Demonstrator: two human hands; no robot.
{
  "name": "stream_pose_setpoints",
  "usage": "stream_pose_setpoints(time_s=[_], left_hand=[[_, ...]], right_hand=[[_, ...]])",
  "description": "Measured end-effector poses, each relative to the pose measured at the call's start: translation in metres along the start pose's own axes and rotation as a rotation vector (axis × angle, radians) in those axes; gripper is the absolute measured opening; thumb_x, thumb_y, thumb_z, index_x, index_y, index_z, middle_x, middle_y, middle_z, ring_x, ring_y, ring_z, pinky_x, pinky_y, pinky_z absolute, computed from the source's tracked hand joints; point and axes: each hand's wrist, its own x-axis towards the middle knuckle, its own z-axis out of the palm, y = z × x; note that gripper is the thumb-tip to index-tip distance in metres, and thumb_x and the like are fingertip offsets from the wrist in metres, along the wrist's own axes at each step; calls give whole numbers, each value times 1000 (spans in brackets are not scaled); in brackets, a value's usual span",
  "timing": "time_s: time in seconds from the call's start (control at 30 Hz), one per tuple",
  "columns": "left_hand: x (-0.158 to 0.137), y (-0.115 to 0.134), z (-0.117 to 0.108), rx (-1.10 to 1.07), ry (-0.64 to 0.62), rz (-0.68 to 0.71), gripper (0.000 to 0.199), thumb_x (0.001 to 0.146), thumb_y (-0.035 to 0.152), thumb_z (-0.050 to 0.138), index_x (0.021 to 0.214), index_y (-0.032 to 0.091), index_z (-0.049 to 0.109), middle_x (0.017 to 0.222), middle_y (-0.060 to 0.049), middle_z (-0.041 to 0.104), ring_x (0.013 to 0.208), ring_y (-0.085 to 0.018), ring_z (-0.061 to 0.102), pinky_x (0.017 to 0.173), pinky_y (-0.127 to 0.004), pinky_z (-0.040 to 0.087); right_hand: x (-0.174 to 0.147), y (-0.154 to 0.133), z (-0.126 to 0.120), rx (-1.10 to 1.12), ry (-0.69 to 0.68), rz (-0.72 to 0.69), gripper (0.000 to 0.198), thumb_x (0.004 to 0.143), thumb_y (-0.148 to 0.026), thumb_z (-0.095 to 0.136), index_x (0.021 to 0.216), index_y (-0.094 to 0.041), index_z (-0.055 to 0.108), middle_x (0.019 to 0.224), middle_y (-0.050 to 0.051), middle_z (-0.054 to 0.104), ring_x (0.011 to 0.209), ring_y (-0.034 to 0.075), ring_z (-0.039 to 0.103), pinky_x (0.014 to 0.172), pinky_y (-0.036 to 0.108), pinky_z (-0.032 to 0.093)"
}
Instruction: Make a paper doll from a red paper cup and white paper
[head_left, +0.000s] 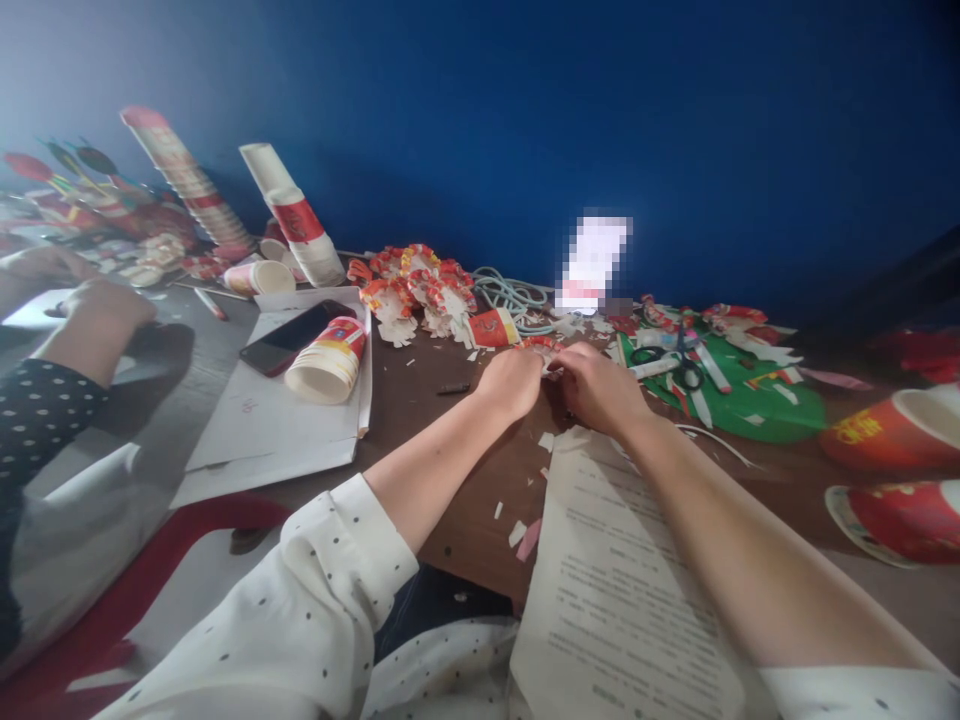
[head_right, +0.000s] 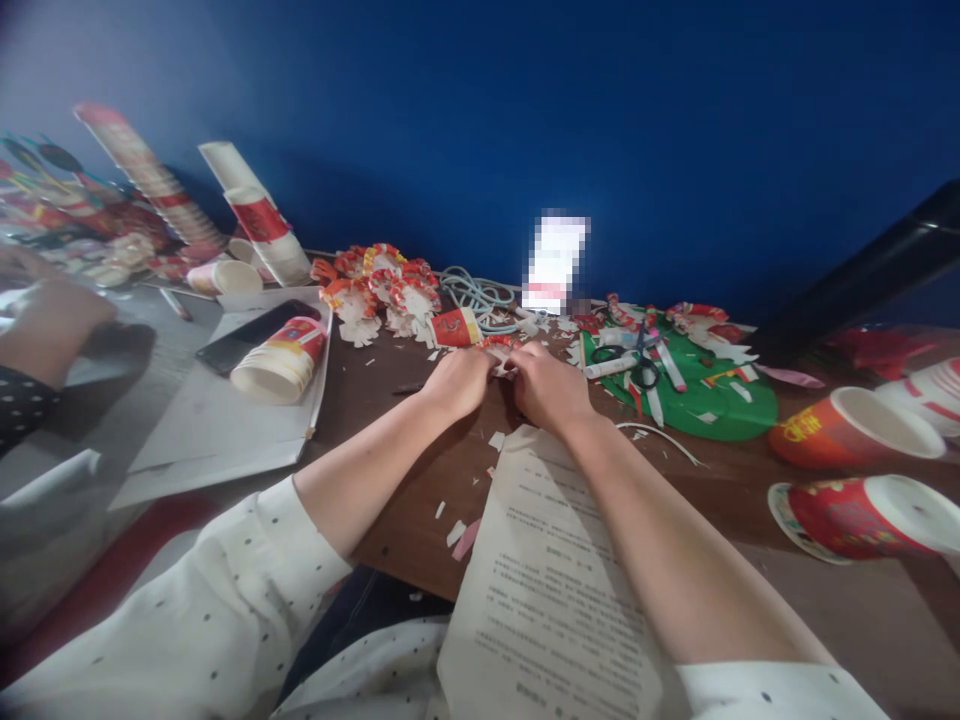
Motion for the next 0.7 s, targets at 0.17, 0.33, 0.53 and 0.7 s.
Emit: stream_pose_setpoints(time_s=[0.17, 0.33, 0.53, 0.7], left_hand=[[1, -1, 4, -21, -14, 0, 30, 87, 17, 42, 100, 11, 67, 105, -16, 67, 99, -25, 63, 88, -33, 46], [0, 1, 6, -43, -14, -2, 35, 92, 26, 38, 108, 10, 65, 112, -17, 63, 104, -24, 59, 89, -31, 44], [-1, 2, 8, 23, -11, 63, 34, 91, 24, 38, 106, 14, 67, 119, -13, 58, 107, -27, 54, 87, -34, 45], [1, 1, 12, 71, 2, 69, 36, 92, 26, 36, 104, 13, 67, 112, -13, 59, 107, -26, 53, 86, -34, 44]], right_hand=[[-1, -1, -2, -33, -13, 16, 27, 86, -22, 41, 101, -26, 63, 115, 6, 60, 85, 20, 61, 59, 27, 39], [-1, -1, -1, -15, -11, 33, 29, 86, -24, 41, 106, -27, 63, 116, 6, 60, 86, 21, 61, 60, 28, 40], [-1, 5, -2, 81, 176, 79, 33, 84, -20, 41, 106, -27, 64, 114, 4, 61, 91, 21, 59, 72, 30, 45], [-3, 8, -8, 98, 271, 118, 35, 82, -16, 41, 104, -25, 65, 110, 6, 61, 94, 22, 58, 77, 32, 46]])
